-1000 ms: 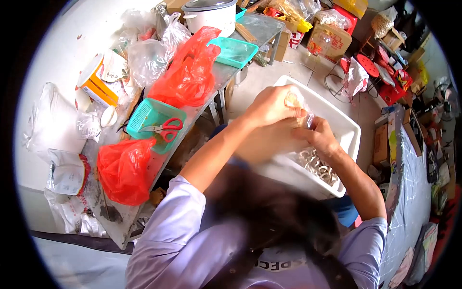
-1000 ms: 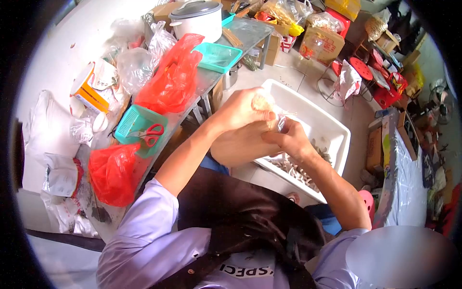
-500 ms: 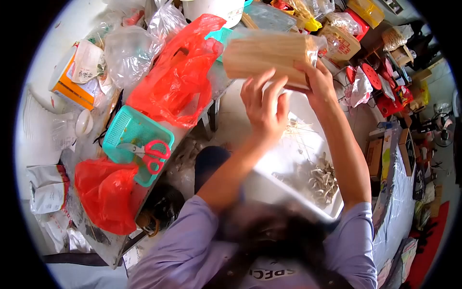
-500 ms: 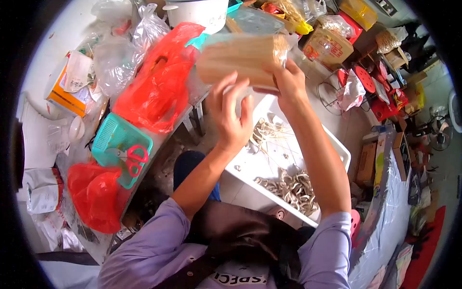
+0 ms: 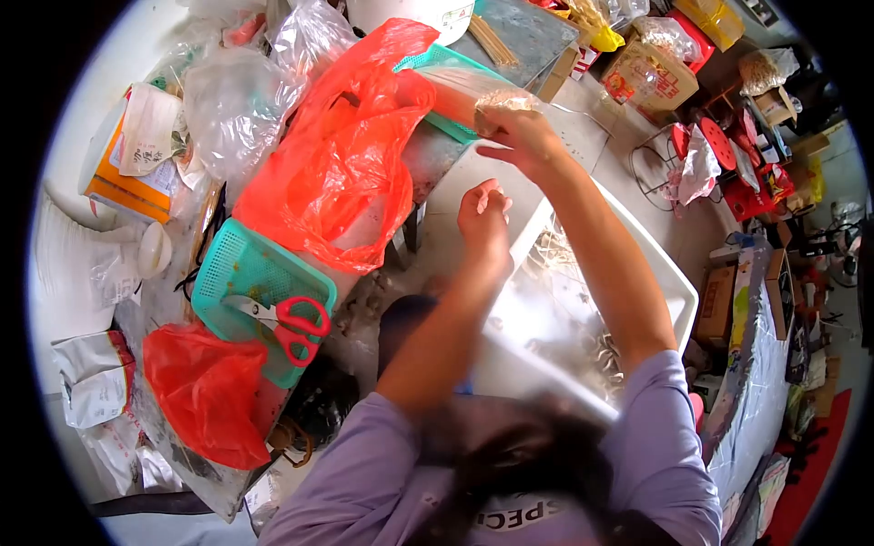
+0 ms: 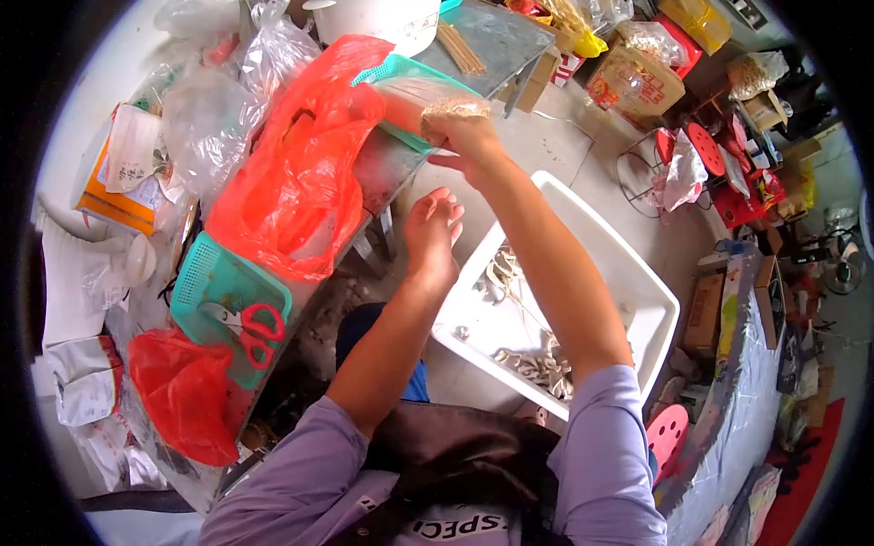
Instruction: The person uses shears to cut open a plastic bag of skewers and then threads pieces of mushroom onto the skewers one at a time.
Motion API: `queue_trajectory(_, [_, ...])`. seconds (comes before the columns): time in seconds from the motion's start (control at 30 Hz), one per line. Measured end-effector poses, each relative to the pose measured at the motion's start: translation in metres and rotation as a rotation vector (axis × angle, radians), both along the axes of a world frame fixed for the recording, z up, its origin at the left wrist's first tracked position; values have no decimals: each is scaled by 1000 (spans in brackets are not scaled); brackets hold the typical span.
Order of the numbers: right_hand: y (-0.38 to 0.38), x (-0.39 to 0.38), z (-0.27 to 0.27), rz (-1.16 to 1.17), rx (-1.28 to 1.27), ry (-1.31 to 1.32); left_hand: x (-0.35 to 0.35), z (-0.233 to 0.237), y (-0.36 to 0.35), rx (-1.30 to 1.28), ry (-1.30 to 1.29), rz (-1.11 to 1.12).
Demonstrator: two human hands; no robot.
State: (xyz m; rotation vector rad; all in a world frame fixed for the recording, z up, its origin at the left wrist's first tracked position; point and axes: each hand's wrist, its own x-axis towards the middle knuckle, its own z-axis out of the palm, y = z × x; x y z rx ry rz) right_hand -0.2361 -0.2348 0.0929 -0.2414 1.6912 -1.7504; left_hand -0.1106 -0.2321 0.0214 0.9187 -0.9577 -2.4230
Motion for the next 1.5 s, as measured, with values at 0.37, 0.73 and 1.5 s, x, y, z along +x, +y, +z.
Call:
queue_trajectory(0.37, [43,-19,-4,-116,861,1109,-2,6,-4,90,59,-8])
queue_trajectory(0.73, [1,-31,-9,-239,1033,1165,-5,-3,-10,113,89,-68])
queue_trajectory(1.5, [-2,-41,-11,-251,920,1247,-10,-4,1,164,121,-118])
